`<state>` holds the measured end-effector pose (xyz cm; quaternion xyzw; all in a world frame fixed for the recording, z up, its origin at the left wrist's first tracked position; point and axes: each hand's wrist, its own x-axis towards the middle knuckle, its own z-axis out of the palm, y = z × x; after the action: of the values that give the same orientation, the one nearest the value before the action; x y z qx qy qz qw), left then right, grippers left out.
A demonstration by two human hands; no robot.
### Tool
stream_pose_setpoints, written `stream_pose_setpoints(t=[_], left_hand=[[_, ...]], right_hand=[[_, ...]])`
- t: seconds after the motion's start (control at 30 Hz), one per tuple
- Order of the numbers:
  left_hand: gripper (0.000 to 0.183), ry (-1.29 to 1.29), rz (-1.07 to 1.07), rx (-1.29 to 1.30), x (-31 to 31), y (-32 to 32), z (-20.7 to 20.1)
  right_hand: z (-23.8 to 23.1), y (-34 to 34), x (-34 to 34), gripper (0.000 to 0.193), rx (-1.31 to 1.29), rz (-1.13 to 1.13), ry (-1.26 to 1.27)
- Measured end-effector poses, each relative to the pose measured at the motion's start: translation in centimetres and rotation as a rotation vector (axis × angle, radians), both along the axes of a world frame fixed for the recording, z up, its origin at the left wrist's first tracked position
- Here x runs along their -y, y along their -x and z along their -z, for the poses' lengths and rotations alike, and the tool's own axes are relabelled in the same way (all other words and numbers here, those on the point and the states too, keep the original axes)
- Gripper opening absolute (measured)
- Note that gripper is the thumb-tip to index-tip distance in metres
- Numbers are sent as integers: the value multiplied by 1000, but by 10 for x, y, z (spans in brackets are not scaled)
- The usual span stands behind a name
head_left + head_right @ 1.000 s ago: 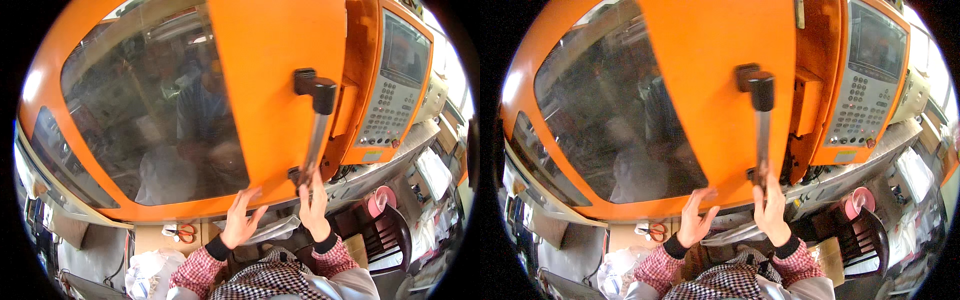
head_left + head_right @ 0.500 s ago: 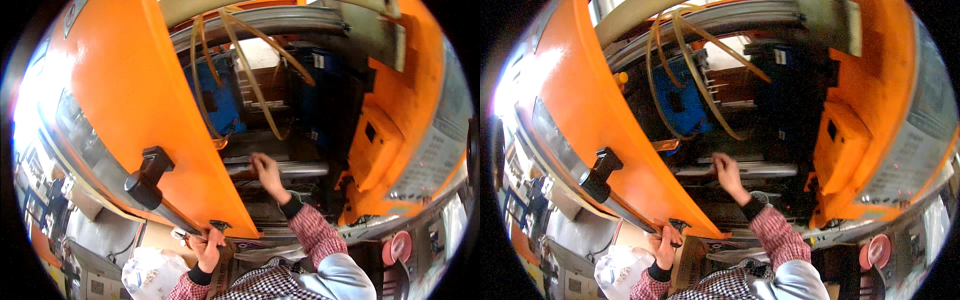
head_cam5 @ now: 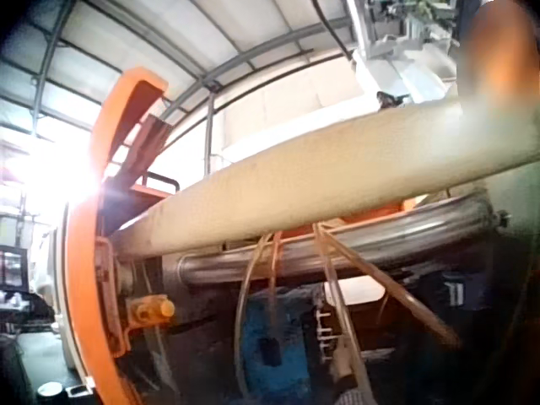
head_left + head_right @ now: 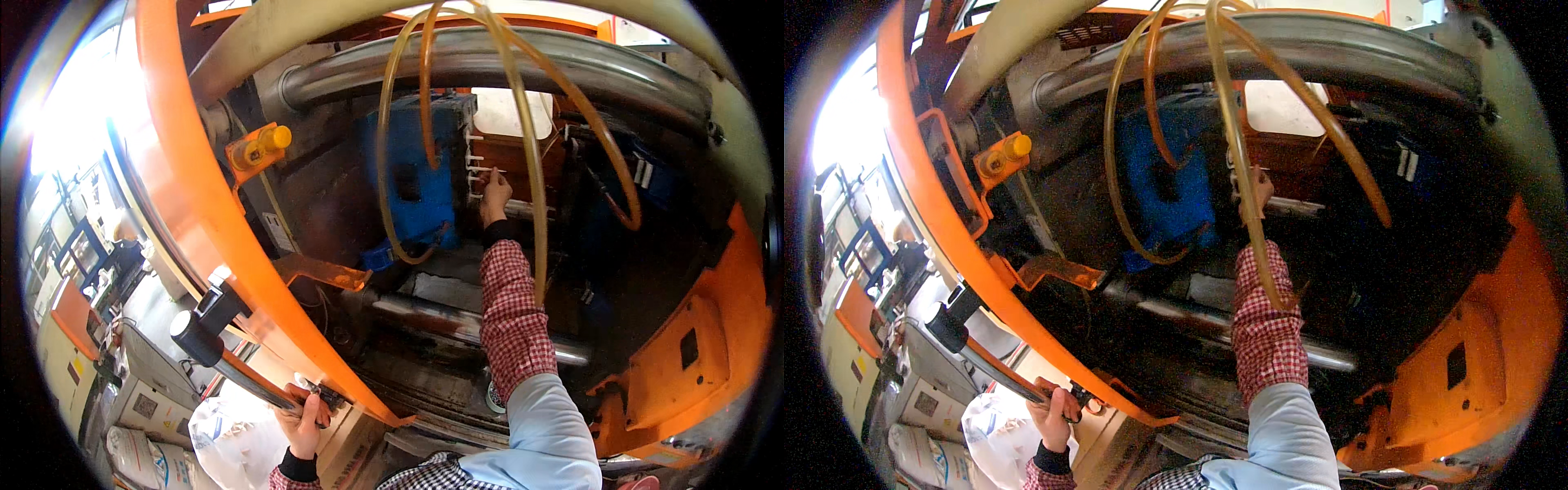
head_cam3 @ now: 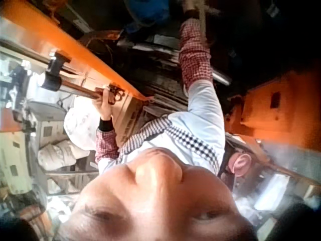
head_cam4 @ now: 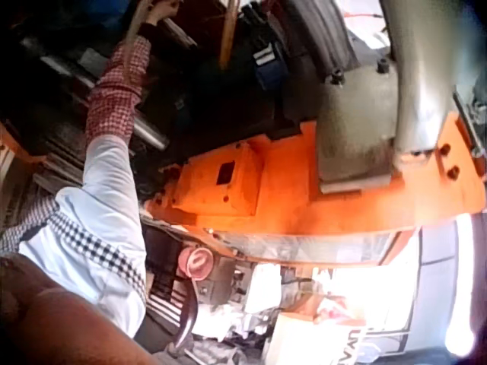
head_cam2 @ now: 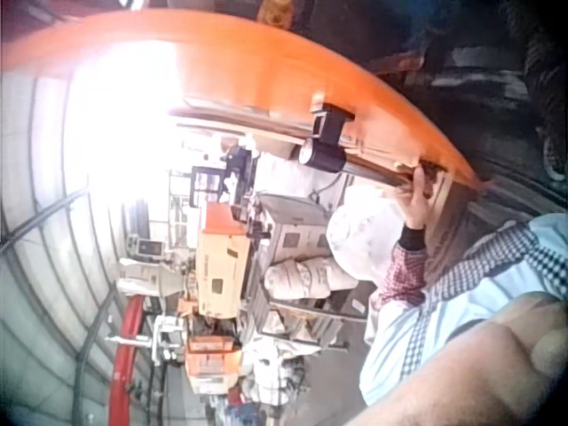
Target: The person repeatedly picks small white plastic components from a bag, separates them, and places them into a machine. They then retrieve the components and return them to the bag, repeating this cycle multiple times.
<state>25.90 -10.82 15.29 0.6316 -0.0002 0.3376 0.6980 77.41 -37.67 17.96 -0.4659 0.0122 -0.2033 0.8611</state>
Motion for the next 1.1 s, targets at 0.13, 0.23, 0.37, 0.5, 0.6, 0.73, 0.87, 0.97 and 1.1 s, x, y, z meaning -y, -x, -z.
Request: stream_pose_setpoints(t=[0.13, 0.23, 0.37, 0.5, 0.6, 0.73, 0.87, 0.97, 1.1], left_hand=[[18, -19, -23, 1, -1, 0, 5], [18, -2, -9, 10, 2, -5, 6], [16, -16, -24, -28, 3, 0, 5], [14, -64, 3, 34, 2, -1, 7], [12, -72, -41, -35, 10, -2, 2], [48, -793, -666, 129, 16, 26, 32], [63, -1066, -141, 74, -5, 73, 70], [55, -315, 421, -369, 19, 74, 78], [34, -262, 221, -473, 4, 89, 122]], right_hand=[[8, -8, -9, 29, -10, 193, 118], [5, -21, 9, 32, 196, 138, -113], [-1, 9, -12, 27, 229, 273, 111], [-27, 53, -9, 34, -23, 502, 70], [-26, 92, 9, 34, 133, 665, 57], [22, 294, -44, 25, 331, 453, 132], [117, 466, -42, 12, 754, 90, 766], [145, 531, -50, 18, 570, -402, 849], [149, 537, -82, 35, 778, -564, 995]])
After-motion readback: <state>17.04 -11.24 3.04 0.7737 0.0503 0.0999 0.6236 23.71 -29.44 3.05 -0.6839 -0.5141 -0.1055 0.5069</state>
